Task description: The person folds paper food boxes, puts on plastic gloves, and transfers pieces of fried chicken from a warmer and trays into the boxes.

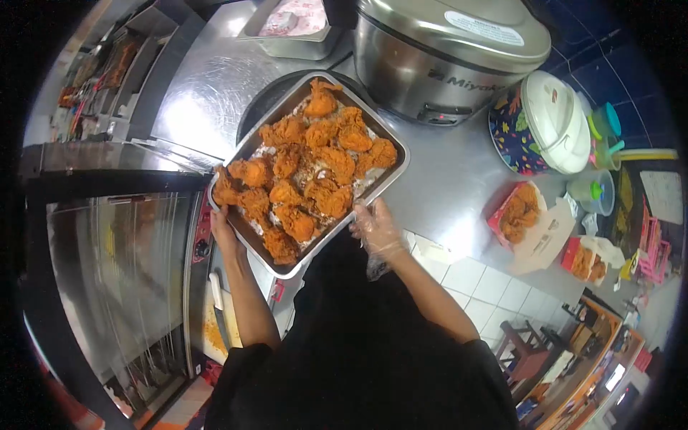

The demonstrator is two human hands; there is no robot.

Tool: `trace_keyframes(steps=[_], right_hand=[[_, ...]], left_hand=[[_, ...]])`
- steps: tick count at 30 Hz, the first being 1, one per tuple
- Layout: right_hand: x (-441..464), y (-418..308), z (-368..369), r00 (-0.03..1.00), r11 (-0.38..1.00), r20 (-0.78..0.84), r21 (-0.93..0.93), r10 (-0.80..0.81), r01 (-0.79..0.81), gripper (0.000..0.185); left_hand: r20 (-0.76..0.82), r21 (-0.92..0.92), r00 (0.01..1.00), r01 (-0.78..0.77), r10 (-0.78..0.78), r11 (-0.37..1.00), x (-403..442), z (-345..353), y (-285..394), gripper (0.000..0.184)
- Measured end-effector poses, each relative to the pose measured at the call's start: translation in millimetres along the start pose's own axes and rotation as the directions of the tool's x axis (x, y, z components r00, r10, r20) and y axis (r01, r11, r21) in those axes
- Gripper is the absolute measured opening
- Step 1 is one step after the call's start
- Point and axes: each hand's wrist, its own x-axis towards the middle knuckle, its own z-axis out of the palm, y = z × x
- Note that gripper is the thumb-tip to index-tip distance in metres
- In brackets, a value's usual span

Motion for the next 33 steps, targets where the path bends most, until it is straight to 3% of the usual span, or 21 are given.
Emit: trace_keyframes(steps=[1,2,3,4,5,6,7,9,10,12,15,19,22,23,24,26,27,28,29,31,33], right_hand=[[3,-10,-8,0.994,0.987,0.066,-0.144,0.084,-0.074,0.029],[2,-23,-18,0.994,0.986,0.059,-0.144,0.093,-0.084,0.029],[-3,-57,-21,0.999,0.842,0.035,-0.539,0.041,-0.015,0.031],[-1,-82,-23,0.999,0.545,0.037,-0.837,-0.022,0.043,0.033],[3,-93,-25,0.945,0.403,0.07,-0.892,-0.32,0.203,0.034],[10,-99,-26,0.803,0.214,0.135,-0.926,-0.581,0.31,0.036],[24,-102,-24,0.803,0.215,0.128,-0.928,-0.583,0.305,0.036],[55,-104,-18,0.847,-0.04,0.256,-0.962,-0.466,0.269,0.029],[69,-98,-17,0.844,-0.042,0.257,-0.962,-0.47,0.27,0.029],[94,-88,-11,0.95,-0.199,0.155,-0.975,-0.27,0.102,0.027],[95,-89,-12,0.912,-0.316,0.305,-0.924,-0.274,0.214,0.025],[89,-92,-17,0.899,-0.309,0.317,-0.925,-0.301,0.222,0.025],[56,-123,-19,0.768,-0.352,0.491,-0.863,-0.411,0.363,0.027],[44,-132,-19,0.852,0.058,0.328,-0.922,-0.408,0.382,0.032],[40,-140,-22,0.929,0.46,0.174,-0.829,-0.328,0.318,0.037],[59,-117,-55,0.975,0.796,0.065,-0.567,-0.212,0.211,0.043],[51,-125,-50,0.981,0.993,0.174,-0.062,-0.087,0.099,0.044],[45,-128,-45,0.943,0.89,0.33,0.441,-0.041,-0.116,0.045],[44,-127,-43,0.945,0.888,0.322,0.447,-0.048,-0.107,0.045],[43,-124,-36,0.996,0.98,0.09,0.197,0.021,-0.038,0.047],[41,-122,-22,0.999,0.988,0.031,0.156,-0.004,-0.001,0.047]], left_hand=[[-0.012,0.027,0.998,-0.054,0.054,0.998,6,8,5,0.006],[-0.011,0.031,0.999,-0.043,0.044,0.999,11,8,3,0.006],[-0.027,0.033,0.999,-0.033,0.034,0.999,16,7,3,0.008],[-0.04,0.032,0.999,-0.028,0.03,0.999,24,7,4,0.013],[-0.05,0.033,0.998,-0.024,0.025,0.999,30,7,5,0.018],[-0.042,0.033,0.999,-0.023,0.024,0.999,34,6,3,0.018],[-0.021,0.013,0.999,-0.026,0.027,1.0,37,3,0,0.017],[0.001,-0.005,1.0,-0.028,0.028,1.0,36,-1,-2,0.017],[0.004,0.003,0.999,-0.035,0.035,0.999,32,5,0,0.016],[0.018,0.025,0.998,-0.054,0.053,0.998,32,6,6,0.016],[-0.012,0.003,0.998,-0.067,0.067,0.998,32,7,4,0.015],[-0.004,0.018,0.999,-0.049,0.049,0.999,36,0,-1,0.013],[-0.039,0.005,0.998,-0.057,0.057,0.998,35,6,-1,0.011],[-0.029,-0.015,0.998,-0.056,0.055,0.998,33,7,2,0.01],[-0.038,-0.03,0.998,-0.058,0.057,0.998,33,5,-1,0.01],[-0.02,-0.039,0.999,-0.049,0.048,0.998,40,-1,-8,0.009],[-0.029,-0.041,0.999,-0.044,0.043,0.998,35,7,-1,0.009],[-0.017,-0.043,0.999,-0.046,0.045,0.998,35,7,-1,0.009],[-0.009,-0.024,0.999,-0.043,0.043,0.999,36,5,-2,0.01],[0.001,0.0,1.0,-0.028,0.028,1.0,39,1,-3,0.012],[-0.003,0.006,0.999,-0.035,0.035,0.999,39,0,-5,0.012]])
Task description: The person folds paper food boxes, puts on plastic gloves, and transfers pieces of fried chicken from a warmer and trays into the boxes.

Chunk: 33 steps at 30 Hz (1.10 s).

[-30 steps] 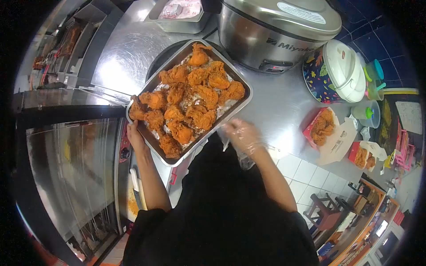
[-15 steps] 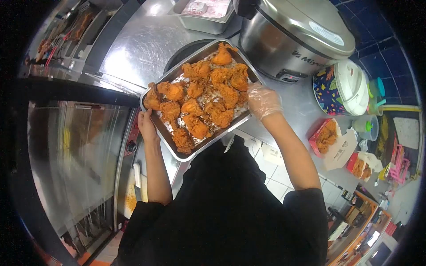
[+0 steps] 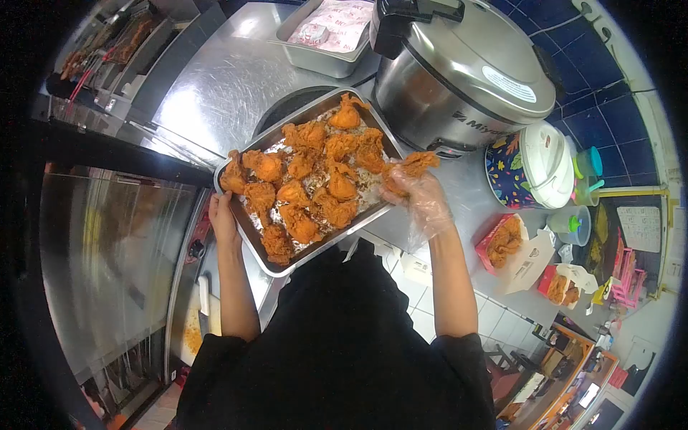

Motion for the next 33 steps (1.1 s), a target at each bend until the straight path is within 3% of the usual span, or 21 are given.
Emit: trace_keyframes(steps=[5,7,8,10,11,12,14,15,17,18,20,21,23,25,26,27,28,31,33], right_hand=[[9,7,-7,1.0,0.996,-0.019,-0.087,0.014,-0.015,0.038],[15,9,-17,0.998,0.964,0.021,-0.257,-0.061,0.065,0.034],[19,14,-20,0.998,0.965,0.02,-0.254,-0.059,0.062,0.034],[19,10,-25,0.995,0.749,0.071,-0.656,-0.065,0.096,0.04],[19,11,-25,0.996,0.758,0.037,-0.646,-0.086,0.089,0.04],[19,13,-20,0.984,0.63,0.066,-0.761,-0.164,0.156,0.042],[16,13,-13,0.956,0.312,0.076,-0.935,-0.282,0.166,0.047],[9,3,2,0.956,0.243,0.031,-0.964,-0.291,0.105,0.046],[26,29,-9,0.952,0.182,0.069,-0.975,-0.298,0.128,0.049],[15,24,-19,0.947,0.205,0.006,-0.976,-0.32,0.075,0.049],[-4,10,-26,0.92,0.465,-0.014,-0.866,-0.392,0.186,0.052],[-13,4,-40,0.916,0.48,-0.037,-0.86,-0.399,0.175,0.052],[-43,-2,-85,0.846,0.652,-0.291,-0.753,-0.447,0.085,0.056],[-73,2,-146,0.728,0.631,-0.518,-0.761,-0.449,-0.152,0.057],[-84,8,-177,0.61,0.604,-0.646,-0.73,-0.459,-0.319,0.047],[-97,10,-211,0.576,0.648,-0.749,-0.621,-0.327,-0.441,0.043],[-105,1,-223,0.404,0.53,-0.865,-0.502,-0.298,-0.683,0.043],[-125,12,-283,0.374,0.475,-0.881,-0.472,-0.289,-0.743,0.042],[-129,12,-303,0.342,0.429,-0.828,-0.531,-0.444,-0.731,0.047]], left_hand=[[-0.006,0.001,1.0,0.009,-0.009,1.0,2,-1,0,0.012],[-0.006,-0.003,1.0,0.011,-0.011,1.0,0,0,0,0.01],[-0.006,0.001,1.0,0.012,-0.012,1.0,2,-4,-3,0.01],[-0.013,0.094,1.0,0.001,0.001,0.996,3,-10,-2,0.008],[-0.085,0.186,0.996,0.008,0.008,0.983,2,-9,1,0.007],[-0.118,0.275,0.993,0.019,0.014,0.961,0,-3,2,0.006],[-0.004,0.135,0.999,0.036,-0.036,0.99,12,-17,-11,0.011],[0.026,0.101,0.999,0.02,-0.023,0.995,12,-9,-9,0.013],[0.029,0.248,1.0,-0.011,0.004,0.969,22,-29,-14,0.014],[0.043,0.154,0.999,-0.026,0.02,0.988,7,-10,-2,0.015],[0.002,0.155,0.996,0.091,-0.092,0.984,3,-3,8,0.016],[-0.047,0.178,0.995,0.096,-0.089,0.979,-4,7,15,0.02],[-0.037,0.131,0.988,0.156,-0.153,0.979,5,-6,9,0.024],[-0.034,0.131,0.987,0.162,-0.159,0.978,5,-4,8,0.025],[-0.04,0.117,0.985,0.17,-0.166,0.979,4,-4,9,0.025],[-0.039,0.127,0.986,0.166,-0.163,0.978,10,-12,7,0.025],[-0.034,0.129,0.982,0.19,-0.188,0.973,20,-23,2,0.025],[-0.026,0.134,0.978,0.208,-0.206,0.969,16,-18,7,0.025],[-0.025,0.138,0.978,0.207,-0.206,0.968,3,-1,13,0.025]])
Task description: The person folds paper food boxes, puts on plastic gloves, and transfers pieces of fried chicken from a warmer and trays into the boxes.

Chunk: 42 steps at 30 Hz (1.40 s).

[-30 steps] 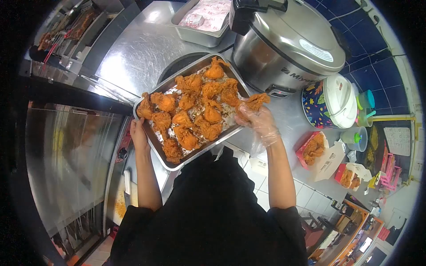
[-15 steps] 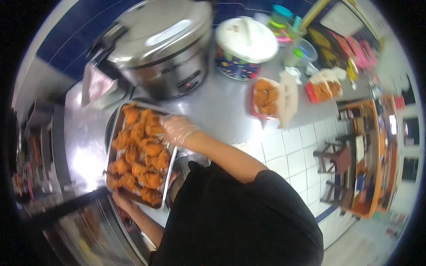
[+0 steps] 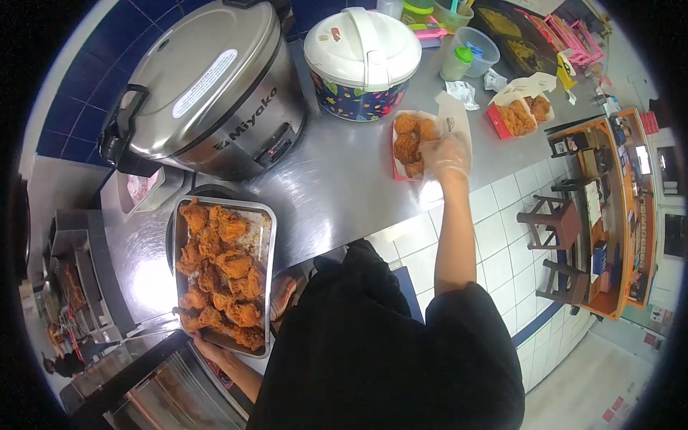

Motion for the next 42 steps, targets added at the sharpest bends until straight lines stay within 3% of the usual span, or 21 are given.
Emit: trace_keyframes(steps=[3,7,9,11,14,16,17,19,20,22,27,30,32,34,37,41,42], right_hand=[[12,6,-5,0.997,0.987,-0.054,0.157,0.052,-0.043,0.047],[20,2,0,0.999,0.997,0.029,0.066,0.046,-0.048,0.052],[12,-7,6,0.986,1.0,0.166,0.001,-0.008,0.008,0.057],[-1,-5,24,0.99,0.995,0.119,0.067,-0.082,0.075,0.061],[-8,-8,31,0.991,0.998,0.13,0.059,-0.032,0.025,0.064],[-10,4,24,0.999,0.983,0.029,0.18,-0.024,0.018,0.047],[-6,11,27,0.999,0.984,0.03,0.179,-0.026,0.02,0.047],[1,22,33,0.96,0.995,0.264,-0.063,0.096,-0.083,0.037],[-2,22,37,0.959,0.994,0.263,-0.066,0.102,-0.087,0.037],[-10,10,40,0.955,0.971,0.293,-0.24,0.054,0.019,0.029],[-10,11,66,0.975,0.96,0.224,-0.273,0.003,0.06,0.026],[-18,0,50,0.975,0.96,0.217,-0.278,0.037,0.025,0.027],[-15,6,51,0.971,0.961,0.23,-0.277,0.07,-0.004,0.028],[-4,24,67,0.966,0.921,0.255,-0.36,-0.054,0.146,0.031],[29,20,48,0.974,0.898,0.155,-0.384,-0.168,0.216,0.028],[72,-12,28,0.943,0.915,0.239,-0.275,-0.233,0.296,0.031],[79,-19,34,0.904,0.887,0.269,-0.238,-0.332,0.396,0.032]], left_hand=[[-0.01,0.009,1.0,-0.03,0.03,1.0,-9,7,3,0.024],[0.011,-0.043,1.0,0.018,-0.018,0.999,2,-1,-1,0.022],[-0.009,-0.032,1.0,0.008,-0.008,0.999,5,-2,-4,0.022],[0.025,-0.009,1.0,0.014,-0.013,1.0,1,0,-2,0.023],[-0.045,-0.02,0.999,-0.016,0.015,1.0,-5,8,0,0.024],[-0.058,0.016,0.998,-0.008,0.009,1.0,-19,21,9,0.023],[-0.065,0.046,0.998,0.002,0.001,0.999,-23,26,11,0.023],[-0.077,0.062,0.997,-0.014,0.019,0.998,-9,10,2,0.023],[-0.083,0.078,0.996,-0.031,0.038,0.996,0,0,-2,0.023],[-0.048,0.069,0.998,-0.026,0.029,0.997,14,-16,-8,0.024],[-0.075,-0.001,0.996,-0.042,0.042,0.999,3,-2,-4,0.026],[-0.072,-0.016,0.997,0.037,-0.038,0.999,1,3,0,0.024],[-0.082,0.009,0.996,-0.017,0.018,1.0,-4,7,0,0.022],[-0.033,0.011,0.999,-0.029,0.029,1.0,12,-10,-7,0.022],[-0.024,0.006,0.999,-0.036,0.036,0.999,15,-16,-13,0.022],[-0.004,-0.039,0.999,-0.042,0.041,0.998,1,2,-3,0.021],[-0.005,-0.036,0.999,-0.044,0.044,0.998,2,0,-3,0.021]])
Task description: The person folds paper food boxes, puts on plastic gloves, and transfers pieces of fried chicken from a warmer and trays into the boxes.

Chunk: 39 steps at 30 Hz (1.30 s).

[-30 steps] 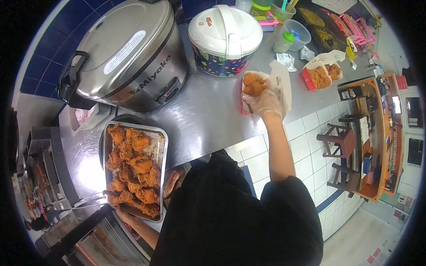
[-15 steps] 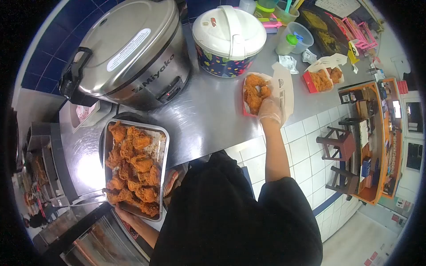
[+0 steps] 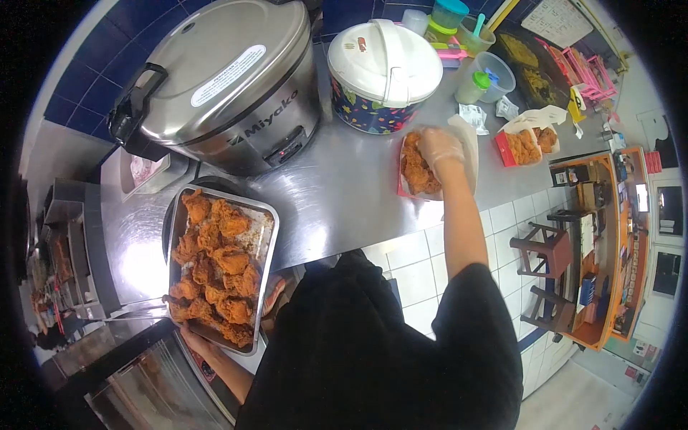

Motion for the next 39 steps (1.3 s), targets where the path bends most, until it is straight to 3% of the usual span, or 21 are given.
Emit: trace_keyframes(steps=[1,6,8,13,16,18,25,27,31,32,33,34,35,36,37,39], right_hand=[[7,-4,2,0.993,0.993,-0.002,0.01,-0.115,0.115,0.033],[24,-6,11,0.979,0.98,0.067,-0.036,-0.193,0.196,0.032],[27,-4,17,0.977,0.98,0.089,-0.04,-0.193,0.197,0.031],[39,-1,19,0.95,0.949,0.113,-0.097,-0.29,0.301,0.035],[28,-7,5,0.954,0.957,0.134,-0.081,-0.268,0.28,0.035],[31,-7,7,0.953,0.955,0.143,-0.093,-0.268,0.282,0.036],[33,-1,13,0.958,0.96,0.1,-0.063,-0.267,0.274,0.034],[29,-1,3,0.957,0.959,0.104,-0.058,-0.272,0.279,0.032],[37,16,13,0.966,0.966,0.095,-0.071,-0.241,0.248,0.028],[47,40,25,0.959,0.958,0.048,-0.066,-0.278,0.28,0.028],[52,47,39,0.945,0.943,0.006,-0.056,-0.327,0.327,0.029],[28,30,14,0.948,0.946,-0.07,0.082,-0.309,0.315,0.032],[17,17,-4,0.965,0.965,-0.038,-0.04,-0.26,0.258,0.035],[5,7,-18,0.971,0.972,-0.041,-0.024,-0.237,0.236,0.035],[8,15,-8,0.973,0.972,-0.031,0.052,-0.229,0.231,0.037],[8,22,3,0.955,0.959,-0.092,-0.029,-0.284,0.282,0.039]], left_hand=[[-0.012,0.011,1.0,0.013,-0.012,1.0,4,-3,-1,0.021],[-0.097,-0.014,0.995,-0.028,0.027,1.0,-13,13,7,0.021],[-0.02,0.095,1.0,-0.003,0.005,0.995,6,-9,1,0.022],[-0.058,0.043,0.998,0.014,-0.012,0.999,2,-1,1,0.023],[0.006,-0.015,1.0,0.016,-0.015,1.0,-3,3,2,0.023],[-0.041,0.133,0.996,-0.068,0.074,0.989,-6,7,2,0.033],[-0.053,0.056,0.998,-0.013,0.016,0.998,12,-12,-7,0.031],[-0.031,0.072,1.0,-0.004,0.007,0.997,19,-22,-10,0.022],[0.015,0.06,0.999,-0.046,0.046,0.997,6,-11,-5,0.021],[-0.028,0.04,0.998,-0.048,0.049,0.998,-12,19,8,0.018],[-0.089,0.143,0.989,-0.102,0.116,0.984,1,1,-3,0.016],[-0.122,0.109,0.984,-0.117,0.13,0.987,-9,13,1,0.015],[-0.04,0.111,0.981,-0.182,0.188,0.977,20,-27,-25,0.012],[-0.042,0.14,0.991,-0.124,0.131,0.982,1,-7,-5,0.009],[-0.05,0.106,0.981,-0.181,0.187,0.978,-4,4,-4,0.008],[-0.067,0.088,0.983,-0.164,0.17,0.983,-11,12,4,0.009]])
